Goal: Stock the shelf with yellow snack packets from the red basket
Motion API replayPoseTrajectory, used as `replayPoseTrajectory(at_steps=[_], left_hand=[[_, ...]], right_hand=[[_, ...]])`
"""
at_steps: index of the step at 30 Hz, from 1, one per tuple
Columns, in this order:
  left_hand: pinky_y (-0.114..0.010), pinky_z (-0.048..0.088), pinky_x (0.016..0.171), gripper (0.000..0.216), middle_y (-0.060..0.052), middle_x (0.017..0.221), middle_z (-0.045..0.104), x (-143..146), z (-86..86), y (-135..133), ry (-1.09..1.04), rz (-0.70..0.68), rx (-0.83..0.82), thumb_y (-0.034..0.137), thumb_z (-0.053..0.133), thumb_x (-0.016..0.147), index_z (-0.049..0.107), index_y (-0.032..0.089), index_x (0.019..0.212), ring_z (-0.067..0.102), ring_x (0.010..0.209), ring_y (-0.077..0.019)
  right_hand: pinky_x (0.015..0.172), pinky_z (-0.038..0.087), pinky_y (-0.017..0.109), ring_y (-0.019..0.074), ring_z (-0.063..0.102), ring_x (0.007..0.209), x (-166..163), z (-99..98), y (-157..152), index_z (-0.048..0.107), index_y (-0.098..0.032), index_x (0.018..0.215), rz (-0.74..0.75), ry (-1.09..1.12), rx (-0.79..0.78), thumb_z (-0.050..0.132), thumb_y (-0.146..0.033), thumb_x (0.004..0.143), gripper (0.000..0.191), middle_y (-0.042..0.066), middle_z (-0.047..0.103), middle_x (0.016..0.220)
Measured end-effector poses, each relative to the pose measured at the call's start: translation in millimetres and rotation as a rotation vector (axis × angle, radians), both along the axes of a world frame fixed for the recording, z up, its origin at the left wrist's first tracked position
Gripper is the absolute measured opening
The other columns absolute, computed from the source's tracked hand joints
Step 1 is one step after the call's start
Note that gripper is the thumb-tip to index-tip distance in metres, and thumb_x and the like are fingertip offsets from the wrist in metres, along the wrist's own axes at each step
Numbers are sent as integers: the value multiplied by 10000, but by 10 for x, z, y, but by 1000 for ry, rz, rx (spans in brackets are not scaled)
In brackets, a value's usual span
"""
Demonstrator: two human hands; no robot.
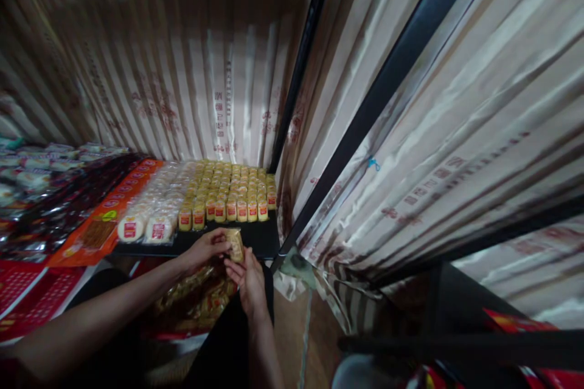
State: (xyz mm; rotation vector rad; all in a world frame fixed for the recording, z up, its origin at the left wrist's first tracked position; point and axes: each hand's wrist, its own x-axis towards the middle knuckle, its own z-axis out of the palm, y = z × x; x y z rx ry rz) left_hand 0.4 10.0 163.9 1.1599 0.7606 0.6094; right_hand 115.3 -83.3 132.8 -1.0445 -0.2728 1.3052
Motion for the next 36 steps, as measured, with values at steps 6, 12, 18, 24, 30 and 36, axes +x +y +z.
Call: replayPoseTrajectory(at_steps=[6,12,18,24,30,36], left_hand=[[-228,442,682,389,-44,890,638,85,39,11,-77,63,-166,195,731,585,595,157,947,597,753,-122],[-305,460,815,265,-62,942,643,147,188,57,-191,43,-277,164,661,645,615,158,906,600,854,-158],[-343,438,874,297,-64,994,641,273,224,120,-215,42,-240,241,654,667,605,173,952,573,979,-203],[-284,476,753,250,-55,908,633,411,188,221,-72,99,-176,262,657,649,597,150,864,587,864,-170],[-212,436,614,302,4,716,589,458,76,240,85,117,-49,228,691,594,566,141,855,547,646,-97],[-208,386,573,291,49,619,542,454,-81,228,216,104,48,208,685,550,516,152,781,504,562,-84]], right_hand=[[723,513,245,136,655,759,57,-18,84,607,-170,898,-114,6,62,734,-374,623,365,42,683,867],[791,481,278,161,614,881,102,-101,196,594,-185,977,-310,-231,66,698,-392,638,410,42,656,987],[831,455,310,181,601,932,140,-159,286,524,-174,1048,-330,-366,132,615,-397,712,414,76,644,1022],[916,417,336,199,549,1056,194,-142,354,499,-177,1059,-383,-428,158,614,-375,698,428,104,571,1156],[959,384,323,191,483,1148,260,-136,449,402,-196,1198,-465,-369,126,626,-368,681,589,122,436,1314],[842,465,317,187,584,975,262,-224,525,423,-182,1200,-406,-256,78,603,-388,683,584,96,578,1106]])
